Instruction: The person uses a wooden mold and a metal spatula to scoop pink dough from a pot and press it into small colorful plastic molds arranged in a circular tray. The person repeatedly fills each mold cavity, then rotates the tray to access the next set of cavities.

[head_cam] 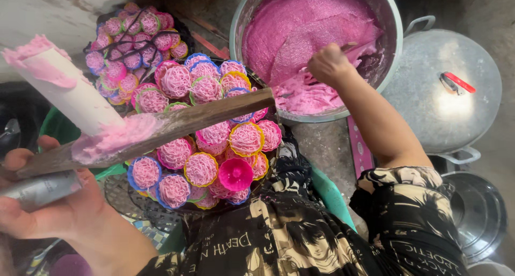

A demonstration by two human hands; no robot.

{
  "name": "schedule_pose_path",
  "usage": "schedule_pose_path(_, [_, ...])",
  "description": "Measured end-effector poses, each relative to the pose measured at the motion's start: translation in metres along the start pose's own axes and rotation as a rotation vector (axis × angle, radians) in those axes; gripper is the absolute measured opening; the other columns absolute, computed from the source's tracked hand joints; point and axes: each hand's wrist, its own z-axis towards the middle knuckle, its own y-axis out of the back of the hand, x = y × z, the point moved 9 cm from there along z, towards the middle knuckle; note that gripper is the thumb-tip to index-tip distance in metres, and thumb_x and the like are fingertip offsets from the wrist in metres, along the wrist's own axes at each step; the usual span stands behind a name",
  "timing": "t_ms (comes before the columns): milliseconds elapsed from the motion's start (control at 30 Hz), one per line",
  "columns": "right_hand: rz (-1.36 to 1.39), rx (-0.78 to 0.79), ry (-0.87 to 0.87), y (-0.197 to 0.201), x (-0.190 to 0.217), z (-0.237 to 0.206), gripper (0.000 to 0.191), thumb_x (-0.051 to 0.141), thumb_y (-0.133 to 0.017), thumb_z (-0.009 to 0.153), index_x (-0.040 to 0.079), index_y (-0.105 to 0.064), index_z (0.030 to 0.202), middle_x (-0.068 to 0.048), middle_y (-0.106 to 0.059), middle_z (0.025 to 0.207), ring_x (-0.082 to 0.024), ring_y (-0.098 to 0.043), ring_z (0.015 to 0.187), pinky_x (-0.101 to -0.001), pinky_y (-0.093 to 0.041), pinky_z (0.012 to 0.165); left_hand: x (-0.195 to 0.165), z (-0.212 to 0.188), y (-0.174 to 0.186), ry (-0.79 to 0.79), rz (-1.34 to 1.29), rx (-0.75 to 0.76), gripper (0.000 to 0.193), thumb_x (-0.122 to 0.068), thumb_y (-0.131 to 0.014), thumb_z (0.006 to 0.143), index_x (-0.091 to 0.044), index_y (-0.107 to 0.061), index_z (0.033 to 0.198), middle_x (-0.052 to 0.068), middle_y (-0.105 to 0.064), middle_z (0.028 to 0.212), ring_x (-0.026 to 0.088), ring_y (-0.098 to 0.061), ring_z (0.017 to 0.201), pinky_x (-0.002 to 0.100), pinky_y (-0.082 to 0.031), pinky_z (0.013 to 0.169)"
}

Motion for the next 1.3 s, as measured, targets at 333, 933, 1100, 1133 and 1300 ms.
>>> schedule_pose_path(333, [-0.138,-0.124,0.28,0.058,0.057,-0.06,0.027,0.023,-0.046,0.107,0.013,-0.068,0.093,-0.002,-0.064,0.078,-0.004,-0.053,0.05,-0.0257,-0.041,0.041,0.003,-0.007,-0.027,0.023,0.036,-0.039,0.049,-0.057,-0.061,0.099,-0.021,-0.053,0.131,-0.002,-0.053,0.117,0.013,-0.052,0.118,0.037,-0.046,0.109])
schedule_pose_path(933, [0.687,0.059,-0.116,-0.03,0.014,-0.006,0.034,0.051,-0.066,0.092,0.025,-0.078,0.109,-0.014,-0.076,0.091,-0.032,-0.073,0.086,-0.0461,-0.057,0.08,0.002,-0.006,-0.026,0.07,-0.028,-0.031,0.026,-0.04,-0.062,0.102,-0.029,-0.057,0.125,-0.008,-0.058,0.113,0.008,-0.057,0.116,0.039,-0.048,0.108])
schedule_pose_path(1100, [0.81,0.002,-0.103,-0.035,0.022,-0.03,0.032,0.047,-0.069,0.087,0.023,-0.079,0.107,-0.014,-0.075,0.097,-0.034,-0.072,0.091,-0.0472,-0.056,0.082,-0.01,-0.013,-0.024,0.066,-0.061,-0.04,0.026,-0.039,-0.06,0.103,-0.03,-0.055,0.127,-0.006,-0.059,0.113,0.008,-0.057,0.116,0.038,-0.048,0.108])
schedule_pose_path(1133, [0.811,0.029,-0.11,-0.04,0.022,-0.037,0.035,0.049,-0.071,0.087,0.018,-0.081,0.101,-0.013,-0.075,0.098,-0.033,-0.072,0.094,-0.0463,-0.056,0.084,-0.011,-0.015,-0.022,0.063,-0.079,-0.04,0.026,-0.039,-0.06,0.103,-0.03,-0.055,0.127,-0.007,-0.058,0.113,0.007,-0.057,0.116,0.038,-0.048,0.108])
schedule_pose_path(1300, [0.888,0.081,-0.093,-0.052,0.014,-0.064,0.037,0.048,-0.072,0.084,0.019,-0.08,0.104,-0.013,-0.076,0.097,-0.035,-0.071,0.091,-0.0457,-0.056,0.085,-0.016,-0.024,-0.014,0.054,-0.129,-0.054,0.025,-0.035,-0.062,0.103,-0.026,-0.057,0.125,-0.01,-0.057,0.112,0.008,-0.057,0.115,0.04,-0.049,0.107])
